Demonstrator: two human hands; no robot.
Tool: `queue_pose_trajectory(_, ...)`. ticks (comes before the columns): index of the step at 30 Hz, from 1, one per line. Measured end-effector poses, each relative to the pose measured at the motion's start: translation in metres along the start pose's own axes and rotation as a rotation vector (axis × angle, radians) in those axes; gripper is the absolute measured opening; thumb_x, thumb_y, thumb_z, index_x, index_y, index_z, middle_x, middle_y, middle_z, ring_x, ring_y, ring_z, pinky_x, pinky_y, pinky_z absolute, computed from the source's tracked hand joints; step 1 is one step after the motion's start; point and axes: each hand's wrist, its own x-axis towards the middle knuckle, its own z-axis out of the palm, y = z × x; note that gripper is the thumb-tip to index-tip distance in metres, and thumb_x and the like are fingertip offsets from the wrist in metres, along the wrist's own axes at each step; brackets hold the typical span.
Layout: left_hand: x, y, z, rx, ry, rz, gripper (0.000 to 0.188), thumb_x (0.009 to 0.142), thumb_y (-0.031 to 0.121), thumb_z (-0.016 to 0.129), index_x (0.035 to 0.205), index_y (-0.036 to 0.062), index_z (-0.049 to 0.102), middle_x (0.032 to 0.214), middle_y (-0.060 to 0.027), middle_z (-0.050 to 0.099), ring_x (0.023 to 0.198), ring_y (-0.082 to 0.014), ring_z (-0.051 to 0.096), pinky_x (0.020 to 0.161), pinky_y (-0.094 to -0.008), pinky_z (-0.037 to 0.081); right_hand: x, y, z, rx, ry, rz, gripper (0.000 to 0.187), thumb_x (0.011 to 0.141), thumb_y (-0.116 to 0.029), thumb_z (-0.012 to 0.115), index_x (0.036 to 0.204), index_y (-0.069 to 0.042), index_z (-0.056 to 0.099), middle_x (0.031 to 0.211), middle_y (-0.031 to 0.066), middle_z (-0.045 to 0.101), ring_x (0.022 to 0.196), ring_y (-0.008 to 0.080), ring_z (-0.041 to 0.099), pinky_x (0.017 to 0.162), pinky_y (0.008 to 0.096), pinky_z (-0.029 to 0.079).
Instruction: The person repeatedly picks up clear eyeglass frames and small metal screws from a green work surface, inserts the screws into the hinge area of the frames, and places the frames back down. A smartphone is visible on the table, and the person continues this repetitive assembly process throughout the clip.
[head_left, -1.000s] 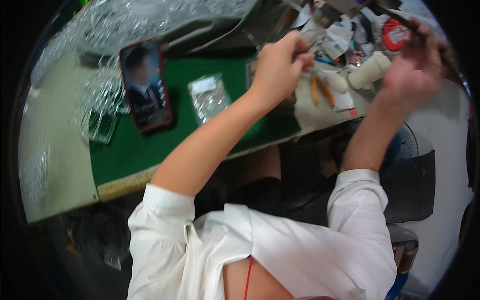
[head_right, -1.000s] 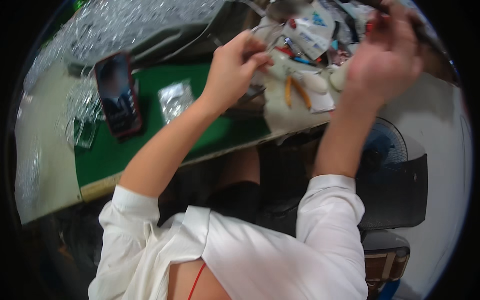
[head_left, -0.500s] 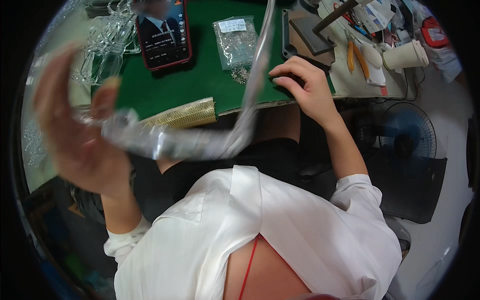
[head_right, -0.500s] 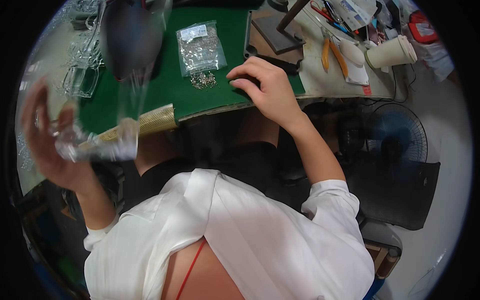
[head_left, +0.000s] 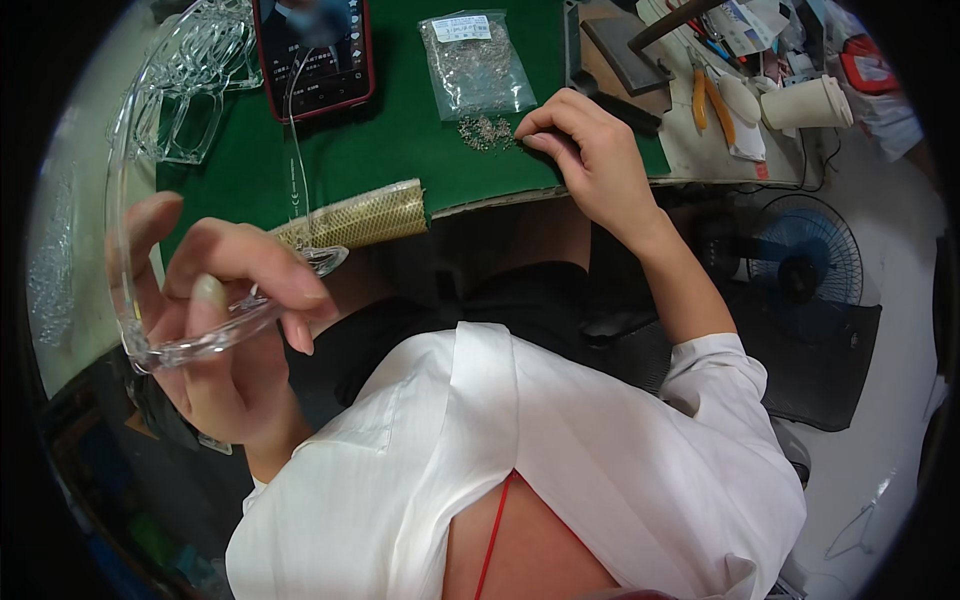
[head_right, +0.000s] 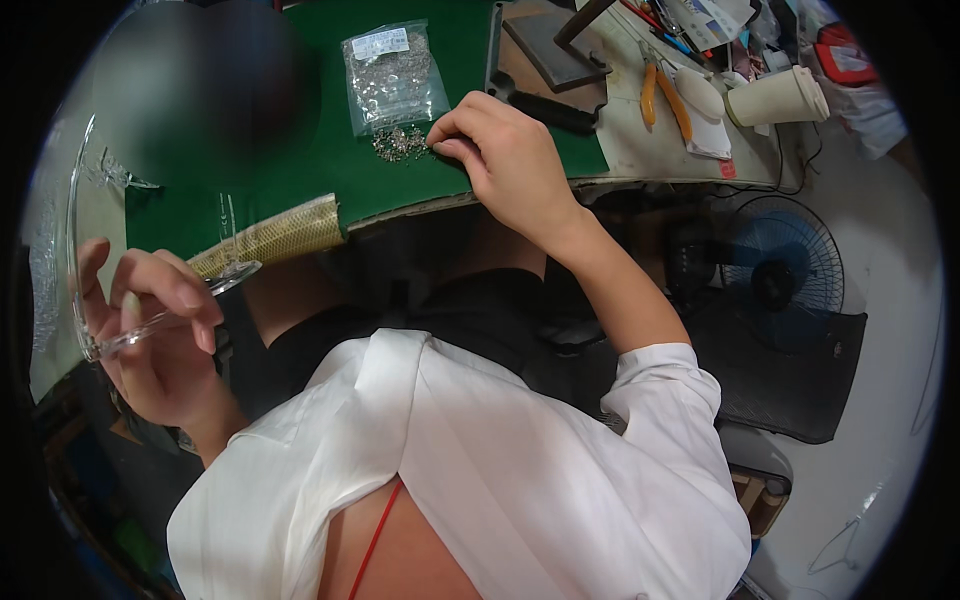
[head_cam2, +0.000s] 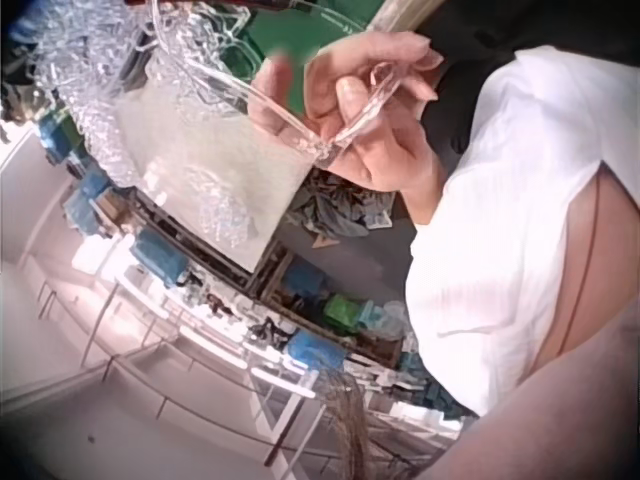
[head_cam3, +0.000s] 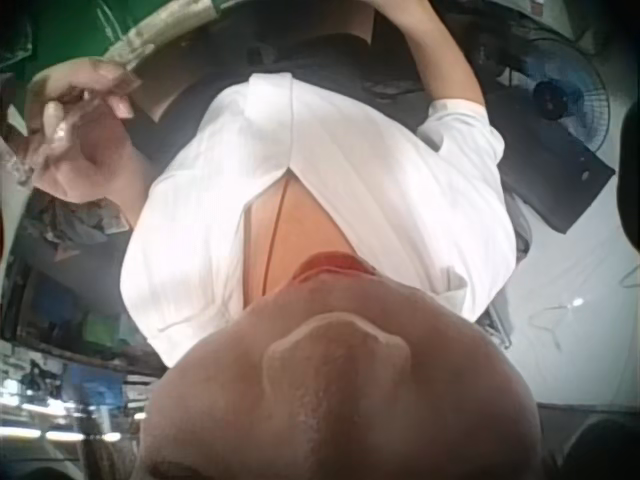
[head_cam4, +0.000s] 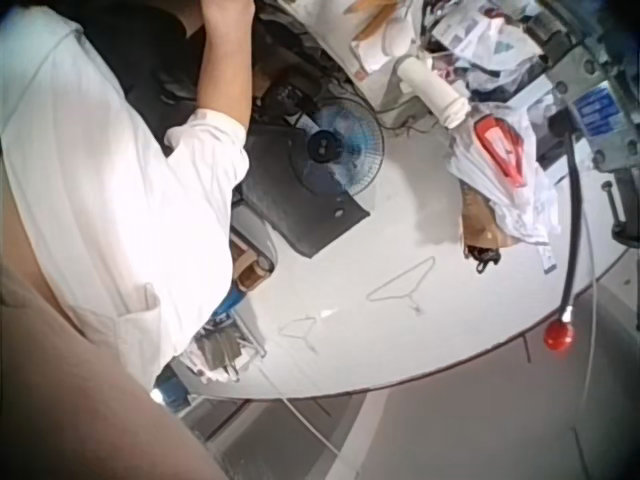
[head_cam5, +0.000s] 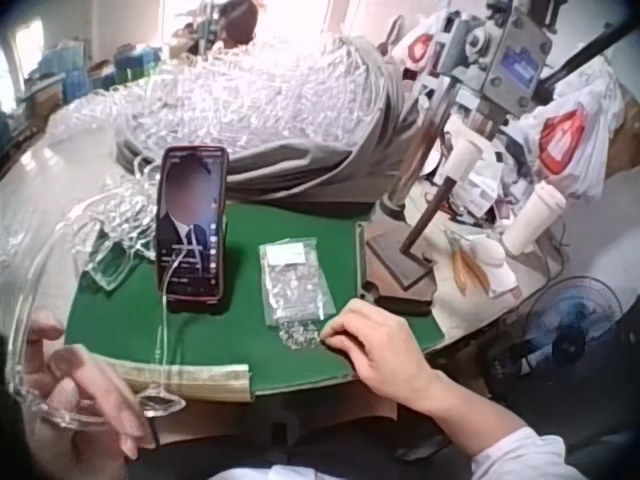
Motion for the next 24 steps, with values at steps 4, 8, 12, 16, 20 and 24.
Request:
queue_pose_trajectory(4, 0.006, -0.003, 0.005, 0.112, -0.112, 0.04, 0.071, 0.089, 0.035, 0.049, 0.139, -0.006, 0.02, 0.08, -0.0186, 0.056, 0.062, -0.0164, 0.047, 0.053, -0.024, 0.043, 0.001, -0.001, 0.001, -0.039, -0.033, -0.033, 0.006, 0.081, -0.002, 0.062, 0.086, -0.004, 0.063, 0.081, 0.0069, 0.059, 0.072, 0.0241, 0.061, 0.063, 0.0323, 0.048)
queue_pose_trajectory(8, 0.004, -0.006, 0.012, 0.163, -0.079, 0.001, 0.075, 0.089, 0.043, 0.048, 0.14, -0.004, 0.02, 0.08, -0.0183, 0.057, 0.064, -0.0174, 0.052, 0.05, -0.0224, 0.04, 0.0, -0.002, -0.003, -0.084, -0.082, -0.048, 0.006, 0.082, -0.002, 0.061, 0.087, -0.004, 0.063, 0.082, 0.0071, 0.059, 0.075, 0.0252, 0.06, 0.066, 0.0336, 0.047)
queue_pose_trajectory(12, 0.008, -0.012, 0.017, 0.198, -0.041, -0.04, 0.085, 0.089, 0.061, 0.044, 0.141, -0.0027, 0.02, 0.077, -0.0194, 0.059, 0.063, -0.0179, 0.057, 0.045, -0.0193, 0.037, -0.002, -0.003, -0.004, -0.008, -0.069, 0.023, 0.005, 0.082, -0.002, 0.061, 0.086, -0.004, 0.063, 0.082, 0.0072, 0.059, 0.076, 0.0259, 0.059, 0.068, 0.0345, 0.047)
queue_pose_trajectory(16, 0.011, -0.011, 0.027, 0.325, 0.086, -0.058, 0.093, 0.084, 0.067, 0.048, 0.141, -0.0026, 0.021, 0.074, -0.0189, 0.061, 0.059, -0.0177, 0.06, 0.042, -0.0181, 0.035, -0.001, -0.005, -0.003, -0.029, -0.053, 0.013, 0.005, 0.08, -0.006, 0.065, 0.083, -0.003, 0.063, 0.079, 0.0077, 0.059, 0.075, 0.0258, 0.059, 0.067, 0.0337, 0.047)
queue_pose_trajectory(20, 0.014, -0.015, 0.035, 0.345, 0.141, -0.035, 0.097, 0.081, 0.069, 0.051, 0.14, -0.0025, 0.022, 0.073, -0.0181, 0.061, 0.058, -0.0174, 0.061, 0.041, -0.018, 0.035, -0.003, -0.013, 0.001, -0.108, -0.019, 0.02, 0.011, 0.077, -0.011, 0.069, 0.08, -0.003, 0.062, 0.076, 0.0077, 0.058, 0.074, 0.0257, 0.058, 0.065, 0.034, 0.046)
queue_pose_trajectory(24, 0.013, -0.018, 0.036, 0.337, 0.169, -0.017, 0.1, 0.079, 0.07, 0.053, 0.14, -0.0031, 0.022, 0.073, -0.0176, 0.062, 0.058, -0.017, 0.061, 0.041, -0.0178, 0.036, -0.004, -0.012, 0.008, -0.252, 0.04, -0.02, 0.011, 0.077, -0.012, 0.069, 0.076, -0.004, 0.061, 0.075, 0.0064, 0.057, 0.074, 0.0254, 0.058, 0.064, 0.0351, 0.046)
